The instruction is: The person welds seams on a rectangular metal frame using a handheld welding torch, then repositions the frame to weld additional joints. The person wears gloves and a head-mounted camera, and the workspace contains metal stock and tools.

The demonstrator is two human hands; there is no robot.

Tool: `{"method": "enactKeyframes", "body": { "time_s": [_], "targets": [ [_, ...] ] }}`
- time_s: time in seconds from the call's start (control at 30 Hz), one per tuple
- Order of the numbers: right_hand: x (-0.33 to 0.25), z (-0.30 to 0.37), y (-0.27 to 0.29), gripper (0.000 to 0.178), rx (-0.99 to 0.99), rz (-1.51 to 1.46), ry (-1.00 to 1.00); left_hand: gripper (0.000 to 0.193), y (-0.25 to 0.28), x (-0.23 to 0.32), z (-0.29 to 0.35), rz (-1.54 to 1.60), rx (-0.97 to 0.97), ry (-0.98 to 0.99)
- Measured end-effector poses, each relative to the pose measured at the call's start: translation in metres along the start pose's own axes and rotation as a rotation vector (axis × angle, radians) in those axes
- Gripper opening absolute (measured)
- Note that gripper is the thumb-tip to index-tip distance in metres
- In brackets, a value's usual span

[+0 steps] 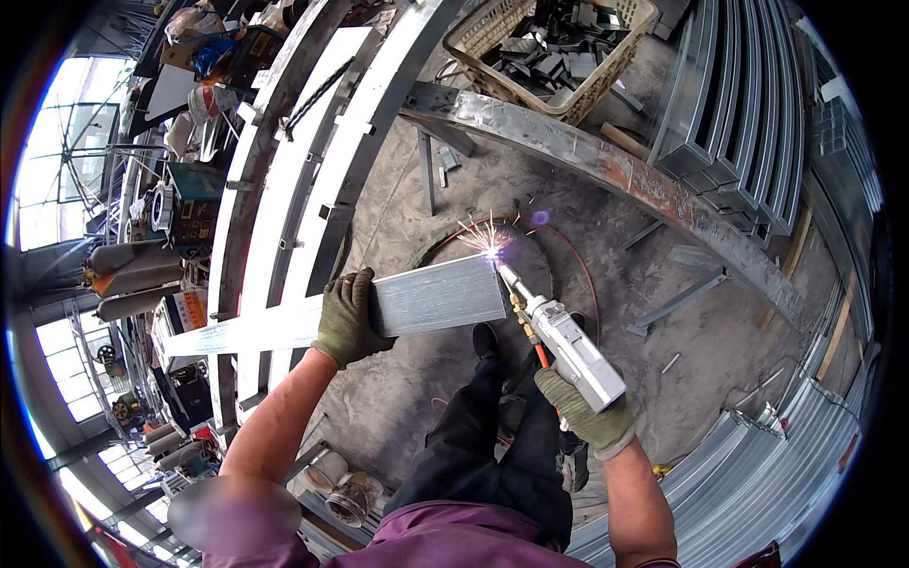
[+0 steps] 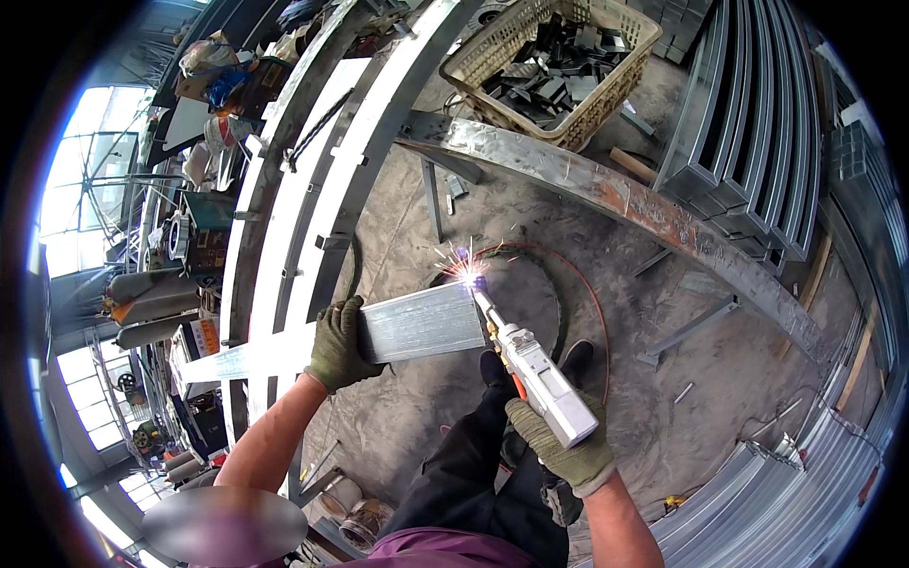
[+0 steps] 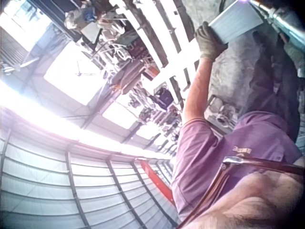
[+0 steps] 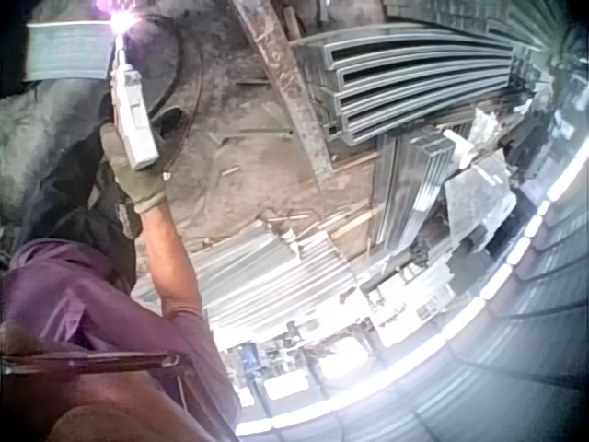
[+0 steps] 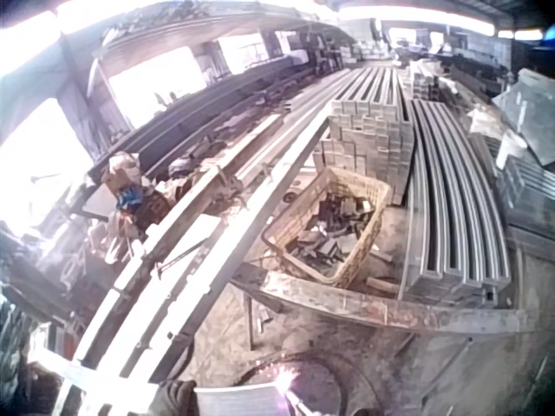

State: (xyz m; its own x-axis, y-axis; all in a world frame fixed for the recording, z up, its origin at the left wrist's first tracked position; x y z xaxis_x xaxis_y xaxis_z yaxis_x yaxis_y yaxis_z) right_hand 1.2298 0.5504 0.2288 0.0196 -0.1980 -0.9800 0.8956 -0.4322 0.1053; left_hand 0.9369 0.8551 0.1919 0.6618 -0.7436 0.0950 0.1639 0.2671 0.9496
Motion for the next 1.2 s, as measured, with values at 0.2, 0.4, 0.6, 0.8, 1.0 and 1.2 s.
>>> {"method": "enactKeyframes", "body": {
  "time_s": [0.2,0.4,0.6,0.8,1.0,1.2],
  "targets": [
    [0.005,0.003,-0.002,0.031,-0.030,0.029,-0.075,0.123,0.000,0.000,0.001,0.012,0.005,0.002],
    [0.009,0.006,-0.004,0.031,0.001,0.046,-0.021,0.125,-0.002,-0.001,0.000,0.009,-0.003,0.007],
    [0.003,0.005,-0.003,0.028,-0.001,0.059,-0.048,0.125,-0.001,-0.001,0.001,0.009,-0.004,0.013],
    [0.003,0.004,-0.006,0.027,0.034,0.059,-0.001,0.124,0.001,0.001,0.000,0.013,-0.019,0.022],
    [-0.001,0.005,-0.007,0.024,0.035,0.115,-0.007,0.123,-0.001,-0.001,0.000,0.003,-0.004,0.004],
    [-0.001,0.005,-0.009,0.025,0.046,0.184,0.054,0.122,-0.003,-0.002,0.000,-0.002,0.009,-0.005]
  ]
}}
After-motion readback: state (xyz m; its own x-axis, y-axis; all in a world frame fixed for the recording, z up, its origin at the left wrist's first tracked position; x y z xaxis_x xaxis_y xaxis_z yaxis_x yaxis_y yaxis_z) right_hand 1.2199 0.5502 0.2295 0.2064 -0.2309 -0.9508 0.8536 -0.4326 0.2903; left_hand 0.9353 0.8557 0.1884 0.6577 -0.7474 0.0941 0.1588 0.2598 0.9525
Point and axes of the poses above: each hand's wrist, its own z-axis away from the middle knuckle, its own y-axis out of the back of the hand, x = y × z, the point moved 3 cm from there along -z, towards the middle knuckle, and after that the axes turned 4 degrees about y, right-handed, at the moved point
